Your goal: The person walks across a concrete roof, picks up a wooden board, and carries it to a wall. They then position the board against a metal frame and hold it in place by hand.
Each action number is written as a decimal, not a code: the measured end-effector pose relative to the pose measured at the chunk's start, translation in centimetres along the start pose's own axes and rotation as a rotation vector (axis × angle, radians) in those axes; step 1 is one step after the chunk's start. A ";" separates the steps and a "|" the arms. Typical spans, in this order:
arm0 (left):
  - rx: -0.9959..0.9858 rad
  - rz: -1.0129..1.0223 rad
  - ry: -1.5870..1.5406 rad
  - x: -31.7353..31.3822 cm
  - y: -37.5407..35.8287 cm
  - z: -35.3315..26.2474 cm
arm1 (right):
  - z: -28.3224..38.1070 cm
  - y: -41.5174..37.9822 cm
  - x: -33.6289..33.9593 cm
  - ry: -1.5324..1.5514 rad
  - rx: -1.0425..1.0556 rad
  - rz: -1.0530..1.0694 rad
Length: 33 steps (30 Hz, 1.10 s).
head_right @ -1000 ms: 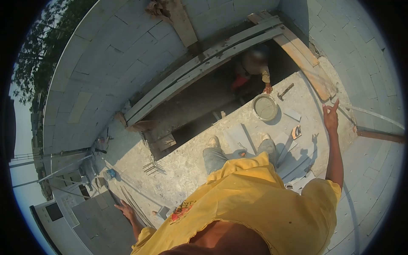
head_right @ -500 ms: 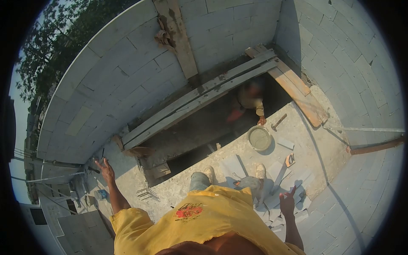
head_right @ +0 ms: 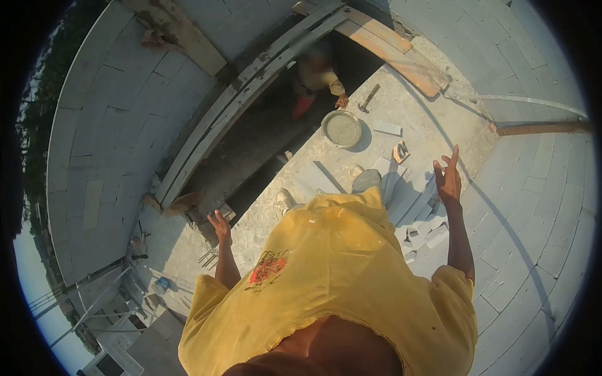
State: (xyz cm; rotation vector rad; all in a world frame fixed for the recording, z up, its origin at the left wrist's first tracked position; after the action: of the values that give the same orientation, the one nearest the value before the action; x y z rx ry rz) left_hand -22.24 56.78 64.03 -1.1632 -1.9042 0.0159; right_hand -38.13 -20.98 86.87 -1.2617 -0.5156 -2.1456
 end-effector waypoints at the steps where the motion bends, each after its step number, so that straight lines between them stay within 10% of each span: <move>1: 0.077 0.056 -0.069 -5.0 -1.9 2.7 | -2.3 0.8 -2.1 0.017 -0.040 0.007; 7: 0.431 0.647 -0.135 -18.0 -14.7 10.1 | -12.2 -9.5 -21.2 0.117 -0.294 0.239; 10: 0.718 0.622 -0.524 -14.4 -13.5 1.2 | -15.8 -17.9 -32.7 0.009 -0.418 0.482; 15: 0.334 0.843 -1.410 -7.5 -8.4 -21.6 | -9.1 -16.6 -34.8 0.073 -0.323 0.658; 19: -0.039 0.482 -0.641 -6.8 -5.8 -24.6 | -7.1 -13.8 -34.8 0.075 -0.229 0.722; 23: -0.135 0.474 -0.262 -9.1 -8.2 -17.3 | -7.8 -12.0 -35.5 0.045 -0.174 0.808; 25: 0.004 0.486 -0.058 -11.1 -10.4 -6.8 | -8.1 -10.7 -35.7 0.008 -0.150 0.848; 26: -0.334 0.598 0.016 -16.6 -7.6 5.8 | -8.3 -9.9 -35.8 -0.011 -0.138 0.869; 33: 0.550 0.178 0.190 -9.2 -24.9 24.0 | -7.9 -7.8 -38.2 -0.117 -0.070 1.038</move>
State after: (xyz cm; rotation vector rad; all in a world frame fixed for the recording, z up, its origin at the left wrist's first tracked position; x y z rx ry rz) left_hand -54.67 45.72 53.65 -0.9101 -1.4899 0.4797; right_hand -34.06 -8.67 49.23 -1.2868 0.1776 -1.2193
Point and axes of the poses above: each hand's wrist, its own y-axis towards the middle knuckle, its own x-axis out of the back of the hand, z = x × y, the point moved 8 cm from there along y, towards the middle knuckle, and after that the axes turned 12 degrees about -z, right-handed, at the moved point
